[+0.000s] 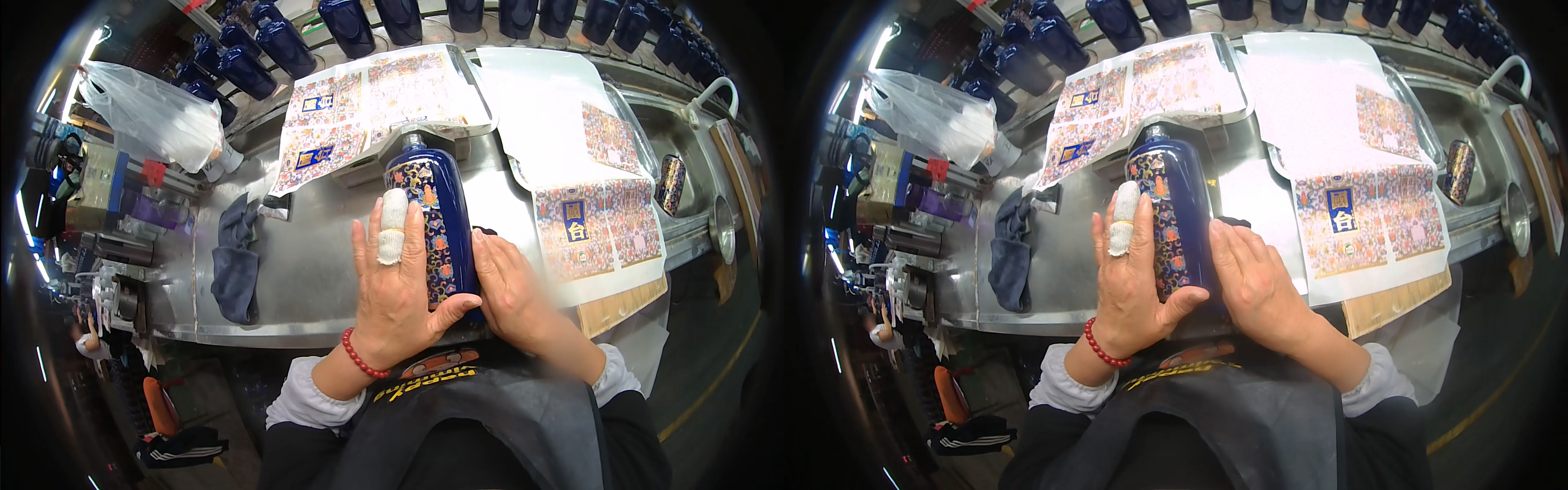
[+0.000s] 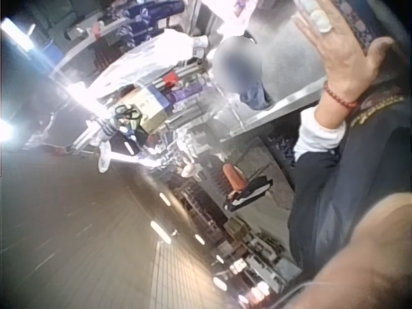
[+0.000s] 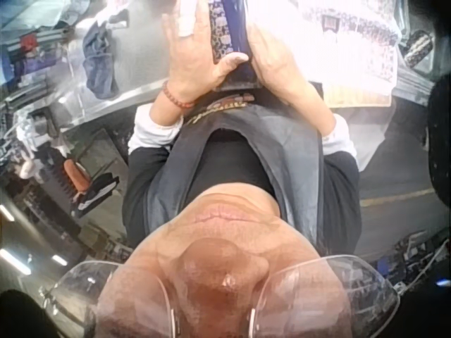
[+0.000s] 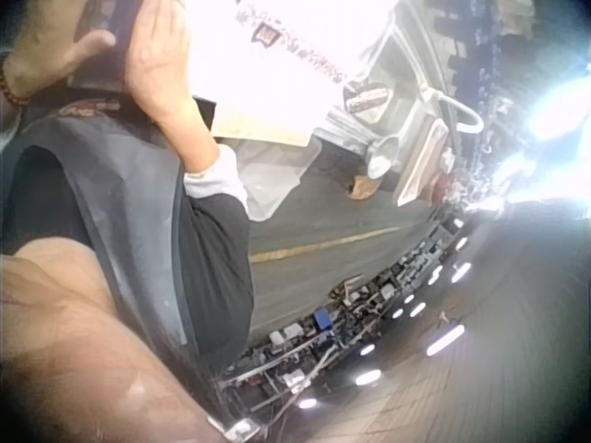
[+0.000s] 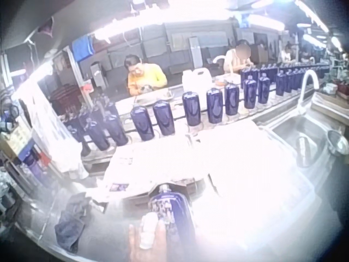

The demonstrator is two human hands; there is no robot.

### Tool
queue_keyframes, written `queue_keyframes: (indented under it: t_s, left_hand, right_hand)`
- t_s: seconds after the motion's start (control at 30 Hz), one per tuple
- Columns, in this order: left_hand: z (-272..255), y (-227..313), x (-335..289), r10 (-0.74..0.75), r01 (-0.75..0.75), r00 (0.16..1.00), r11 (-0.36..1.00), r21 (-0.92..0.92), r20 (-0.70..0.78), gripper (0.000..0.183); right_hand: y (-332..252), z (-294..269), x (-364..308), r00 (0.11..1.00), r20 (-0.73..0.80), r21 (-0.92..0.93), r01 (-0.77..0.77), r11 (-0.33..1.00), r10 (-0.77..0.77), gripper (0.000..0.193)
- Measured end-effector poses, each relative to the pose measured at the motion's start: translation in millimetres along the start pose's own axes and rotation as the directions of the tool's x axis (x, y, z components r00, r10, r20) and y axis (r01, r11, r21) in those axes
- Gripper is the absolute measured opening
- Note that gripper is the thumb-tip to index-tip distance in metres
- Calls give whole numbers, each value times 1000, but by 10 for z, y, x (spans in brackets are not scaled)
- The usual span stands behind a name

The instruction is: The person applies decorative stickers to a blue ceramic bottle, smoothing them with a green tool and rotating the bottle to cover different sides. The person then places the finished bottle aside and picks up a new bottle to repeat the process.

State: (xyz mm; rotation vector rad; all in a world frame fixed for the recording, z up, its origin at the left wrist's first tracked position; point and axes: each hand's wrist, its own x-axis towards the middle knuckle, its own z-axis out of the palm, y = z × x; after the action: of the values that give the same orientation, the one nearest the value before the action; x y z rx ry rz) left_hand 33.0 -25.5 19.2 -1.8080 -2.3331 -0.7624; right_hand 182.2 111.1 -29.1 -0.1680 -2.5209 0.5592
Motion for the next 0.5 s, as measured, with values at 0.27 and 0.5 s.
queue_keyframes:
  t_s: [0.27, 0.5]
  left_hand:
    - [-45, 77, 185, 200, -211, 965, 976, 49, 167, 113]
    - [-34, -143, 359, 4, -5, 1000, 999, 41, 12, 111]
  right_hand:
    - [-6, -26, 19, 999, 29, -7, -40, 999, 41, 61]
    - [-30, -70, 39, 1000, 16, 9, -9, 1000, 9, 61]
